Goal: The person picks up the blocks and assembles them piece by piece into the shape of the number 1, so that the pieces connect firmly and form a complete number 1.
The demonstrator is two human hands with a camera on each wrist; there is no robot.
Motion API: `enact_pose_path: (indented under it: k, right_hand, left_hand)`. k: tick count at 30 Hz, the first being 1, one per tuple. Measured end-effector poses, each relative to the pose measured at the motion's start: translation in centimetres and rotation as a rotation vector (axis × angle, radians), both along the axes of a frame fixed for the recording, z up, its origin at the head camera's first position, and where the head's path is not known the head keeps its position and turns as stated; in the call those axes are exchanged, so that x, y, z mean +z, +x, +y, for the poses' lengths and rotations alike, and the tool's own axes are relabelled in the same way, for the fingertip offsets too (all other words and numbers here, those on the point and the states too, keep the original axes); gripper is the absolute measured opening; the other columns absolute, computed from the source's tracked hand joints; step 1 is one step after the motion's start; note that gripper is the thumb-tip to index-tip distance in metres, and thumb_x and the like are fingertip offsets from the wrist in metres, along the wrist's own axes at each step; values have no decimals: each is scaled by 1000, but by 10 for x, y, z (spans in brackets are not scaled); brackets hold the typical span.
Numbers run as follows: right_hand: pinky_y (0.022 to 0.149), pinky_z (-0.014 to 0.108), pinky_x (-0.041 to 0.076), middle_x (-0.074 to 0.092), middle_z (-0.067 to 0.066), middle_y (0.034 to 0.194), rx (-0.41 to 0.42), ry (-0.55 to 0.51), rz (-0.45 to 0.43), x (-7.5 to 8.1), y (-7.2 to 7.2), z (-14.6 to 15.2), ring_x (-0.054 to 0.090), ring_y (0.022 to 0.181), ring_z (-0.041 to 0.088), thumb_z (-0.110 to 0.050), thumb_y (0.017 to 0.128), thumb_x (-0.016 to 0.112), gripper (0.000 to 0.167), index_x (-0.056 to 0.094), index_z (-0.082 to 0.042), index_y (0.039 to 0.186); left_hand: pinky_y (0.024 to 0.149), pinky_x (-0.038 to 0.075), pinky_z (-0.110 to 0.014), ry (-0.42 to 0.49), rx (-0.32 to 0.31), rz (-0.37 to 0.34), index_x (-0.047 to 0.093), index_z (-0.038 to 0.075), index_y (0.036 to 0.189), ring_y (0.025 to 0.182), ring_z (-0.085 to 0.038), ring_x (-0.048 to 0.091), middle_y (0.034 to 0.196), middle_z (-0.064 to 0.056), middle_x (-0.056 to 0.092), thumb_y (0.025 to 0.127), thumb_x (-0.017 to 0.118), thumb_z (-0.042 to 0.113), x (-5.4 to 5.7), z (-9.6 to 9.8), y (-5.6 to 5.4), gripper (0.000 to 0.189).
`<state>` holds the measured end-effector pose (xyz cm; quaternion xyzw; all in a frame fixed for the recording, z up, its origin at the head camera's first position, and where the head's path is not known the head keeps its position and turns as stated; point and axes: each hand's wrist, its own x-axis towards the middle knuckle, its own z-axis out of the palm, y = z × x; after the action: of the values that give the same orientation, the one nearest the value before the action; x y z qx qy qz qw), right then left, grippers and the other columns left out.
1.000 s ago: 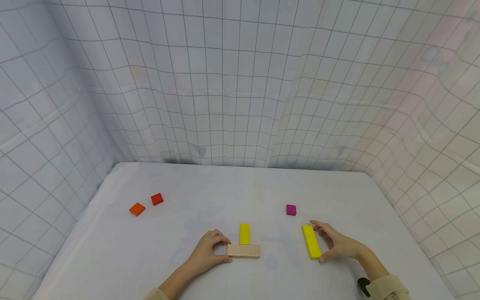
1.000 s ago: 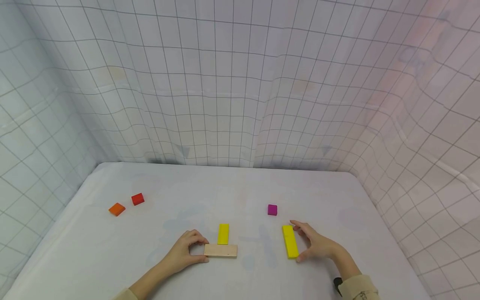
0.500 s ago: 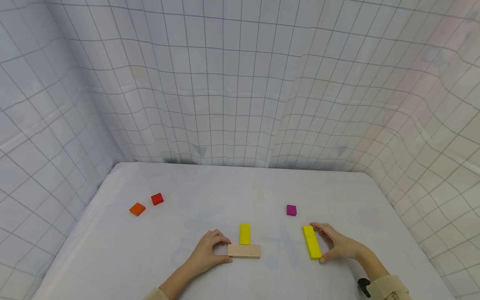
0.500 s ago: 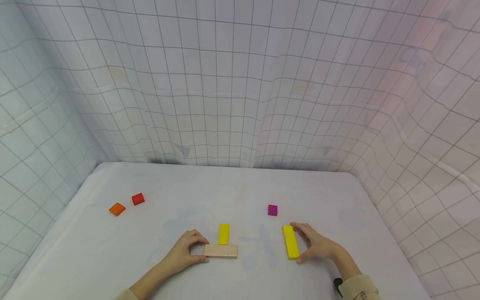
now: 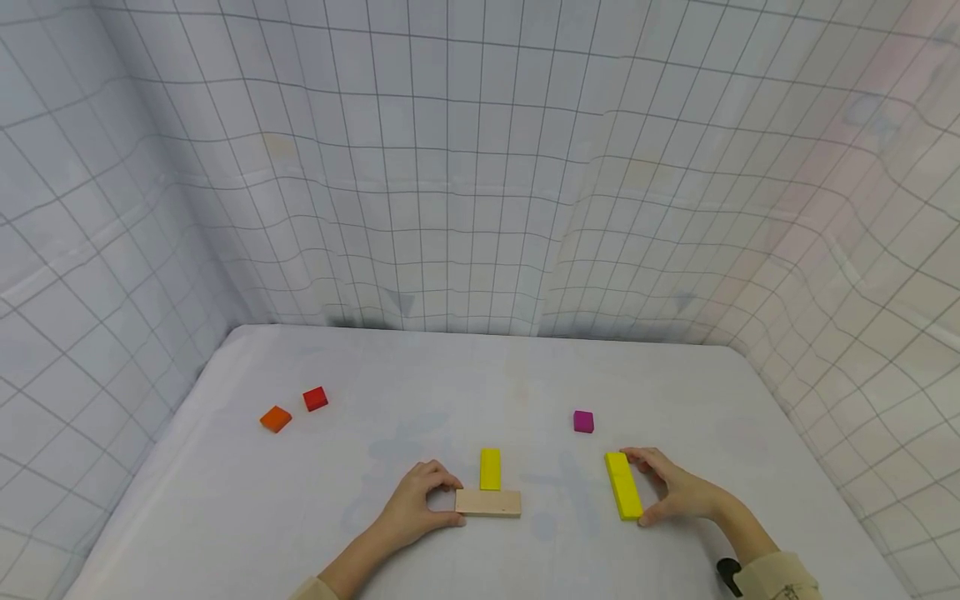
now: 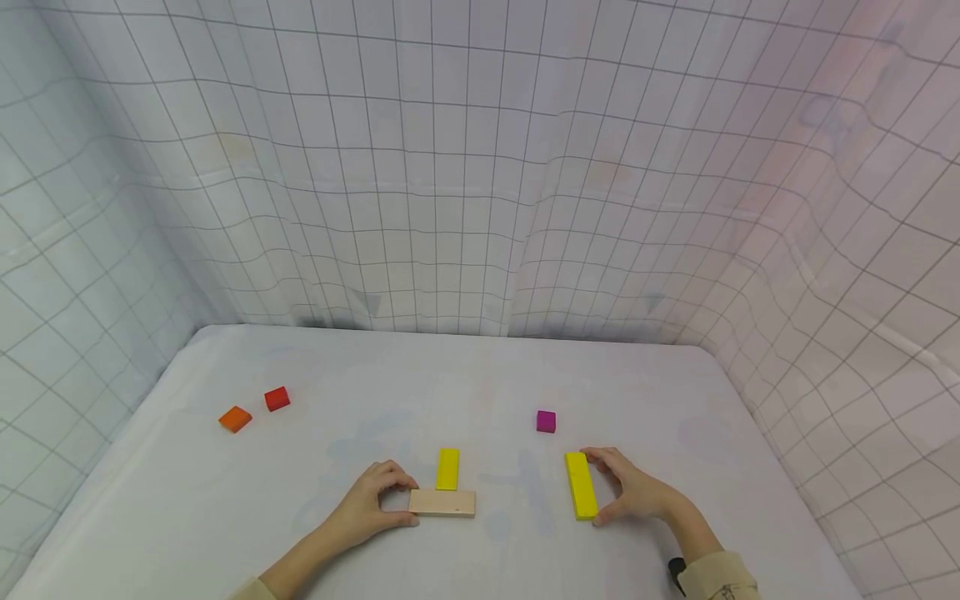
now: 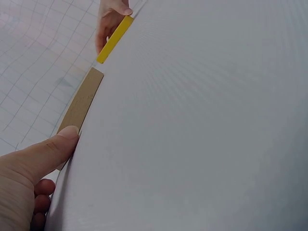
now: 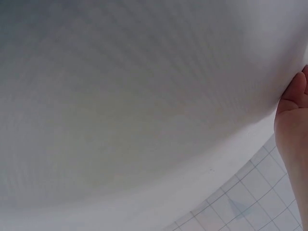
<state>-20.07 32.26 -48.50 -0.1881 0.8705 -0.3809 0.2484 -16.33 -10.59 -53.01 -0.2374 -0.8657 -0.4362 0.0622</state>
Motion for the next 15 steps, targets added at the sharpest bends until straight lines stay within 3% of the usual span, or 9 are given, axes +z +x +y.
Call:
enact_pose_path:
  k: [5, 7, 15]
  right_hand:
    - [98, 24, 30, 31, 13, 135, 6, -3, 32, -2, 1, 1, 30, 117, 28, -25, 70, 78, 88, 26, -11, 140]
    - [94, 17, 30, 32, 13, 133, 4, -8, 47, -2, 1, 1, 31, 115, 27, -25, 70, 78, 88, 27, -10, 140]
    - [90, 18, 35, 36, 13, 130, -16, -8, 82, -3, 0, 1, 36, 110, 24, -24, 70, 78, 89, 25, -7, 139]
  left_hand:
    - [71, 39, -25, 1, 1, 2, 66, 21, 90, 79, -4, 41, 82, 15, 50, 62, 81, 36, 0, 0, 0, 36]
    - [71, 39, -25, 3, 0, -1, 66, 22, 90, 79, -4, 41, 82, 14, 50, 62, 81, 36, 1, 0, 0, 35]
    - [71, 39, -25, 5, 0, -15, 66, 21, 90, 79, -4, 42, 82, 14, 50, 62, 81, 36, 4, 1, 1, 36]
